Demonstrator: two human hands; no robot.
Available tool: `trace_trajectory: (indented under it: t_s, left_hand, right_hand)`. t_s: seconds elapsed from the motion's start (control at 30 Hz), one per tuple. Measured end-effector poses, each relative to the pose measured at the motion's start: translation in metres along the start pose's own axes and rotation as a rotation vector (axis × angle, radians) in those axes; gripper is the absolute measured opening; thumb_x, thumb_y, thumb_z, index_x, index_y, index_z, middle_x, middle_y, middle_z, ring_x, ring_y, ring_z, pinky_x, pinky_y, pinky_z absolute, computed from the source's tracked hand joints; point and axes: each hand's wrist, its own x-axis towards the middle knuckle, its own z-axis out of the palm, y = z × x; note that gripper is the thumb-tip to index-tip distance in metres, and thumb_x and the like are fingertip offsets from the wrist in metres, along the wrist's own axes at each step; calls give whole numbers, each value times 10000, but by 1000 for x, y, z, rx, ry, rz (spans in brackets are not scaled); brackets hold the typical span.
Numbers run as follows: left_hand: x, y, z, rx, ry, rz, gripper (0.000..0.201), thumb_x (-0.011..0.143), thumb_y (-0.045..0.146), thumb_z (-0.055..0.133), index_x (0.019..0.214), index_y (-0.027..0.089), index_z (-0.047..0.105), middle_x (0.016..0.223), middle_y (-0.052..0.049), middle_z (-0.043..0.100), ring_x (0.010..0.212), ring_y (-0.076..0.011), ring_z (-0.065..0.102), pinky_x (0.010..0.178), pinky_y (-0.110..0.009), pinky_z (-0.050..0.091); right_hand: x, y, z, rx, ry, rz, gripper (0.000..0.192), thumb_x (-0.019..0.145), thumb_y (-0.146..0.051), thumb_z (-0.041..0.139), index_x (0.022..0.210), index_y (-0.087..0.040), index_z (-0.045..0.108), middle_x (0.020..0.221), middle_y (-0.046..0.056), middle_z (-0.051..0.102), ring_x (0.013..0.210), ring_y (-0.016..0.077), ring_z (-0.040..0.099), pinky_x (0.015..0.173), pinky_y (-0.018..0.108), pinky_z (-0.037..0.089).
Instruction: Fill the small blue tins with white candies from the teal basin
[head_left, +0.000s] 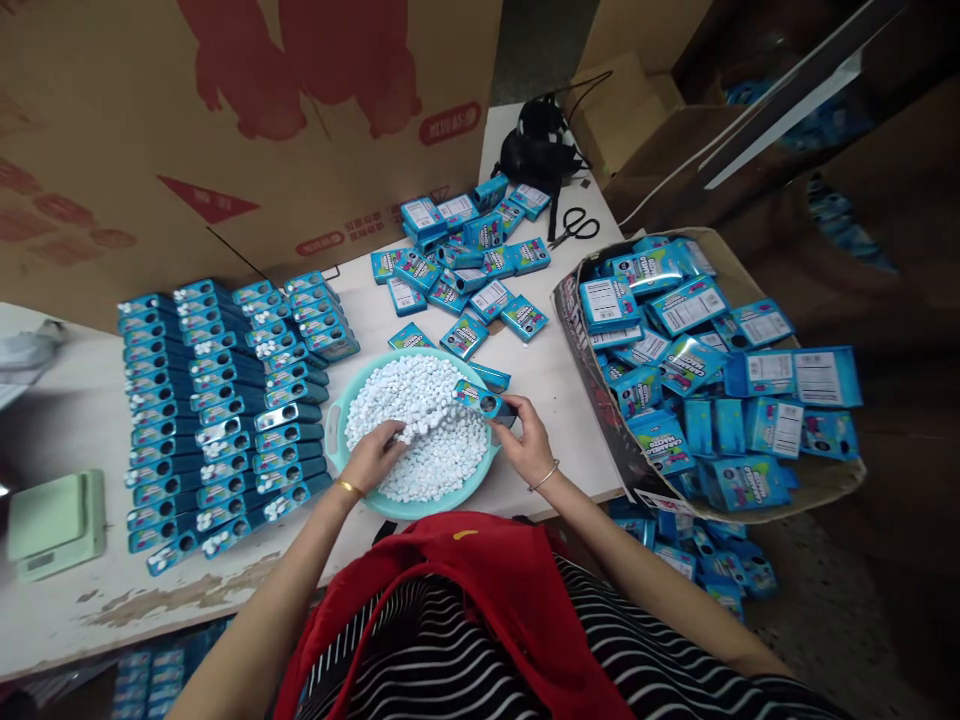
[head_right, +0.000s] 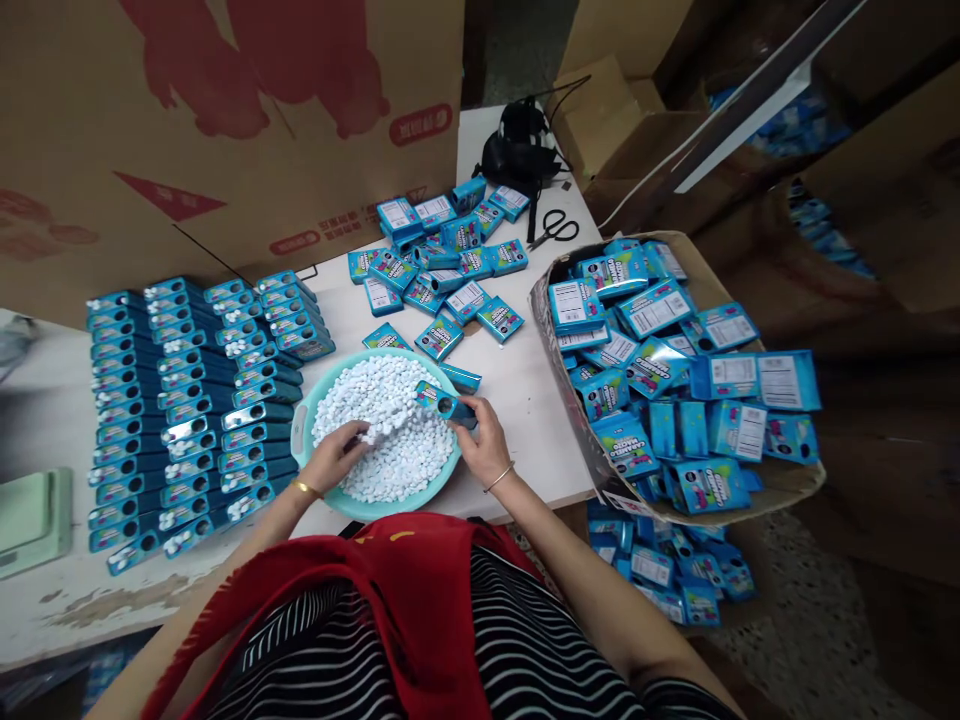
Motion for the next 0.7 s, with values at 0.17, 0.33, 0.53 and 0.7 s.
trace_trajectory:
  t_s: [0.17,0.33,0.53,0.7]
  left_hand:
    - [-23,35,-55,-31,25,107,291,894,361,439,1086,167,543,989,-72,640,853,-160,596,792,-299,480]
    - [-24,75,-88,219,-90,178,285,904,329,414,1099,174,552,1054,-88,645,945,-206,608,826,-331,477]
    - [-22,131,-103,632,-235,61,219,901,245,415,1042,155,556,987,-106,644,885,-256,623,713,-355,479]
    - [-28,157,-107,776,-243,98,216,892,137,380,949,161,586,880,-88,624,845,-255,604,635,-334,453]
  right_hand:
    - [1,-4,-2,-132,-69,-179,370,806,-117,480,1162,-211,514,1136,105,572,1076,256,529,949,463,456]
    - [-1,-11,11,-169,-134,-294,426,789,-60,453,1190,-192,506,1152,118,573,1099,256,515,969,469,456]
    - [-6,-12,23,-146,-153,-322,399,800,-66,452,1179,-178,507,1147,119,577,1095,252,514,965,470,464]
    - [-8,-9,24,-116,-153,-299,409,811,-82,443,1199,-199,497,1151,110,577,1107,247,519,968,480,466]
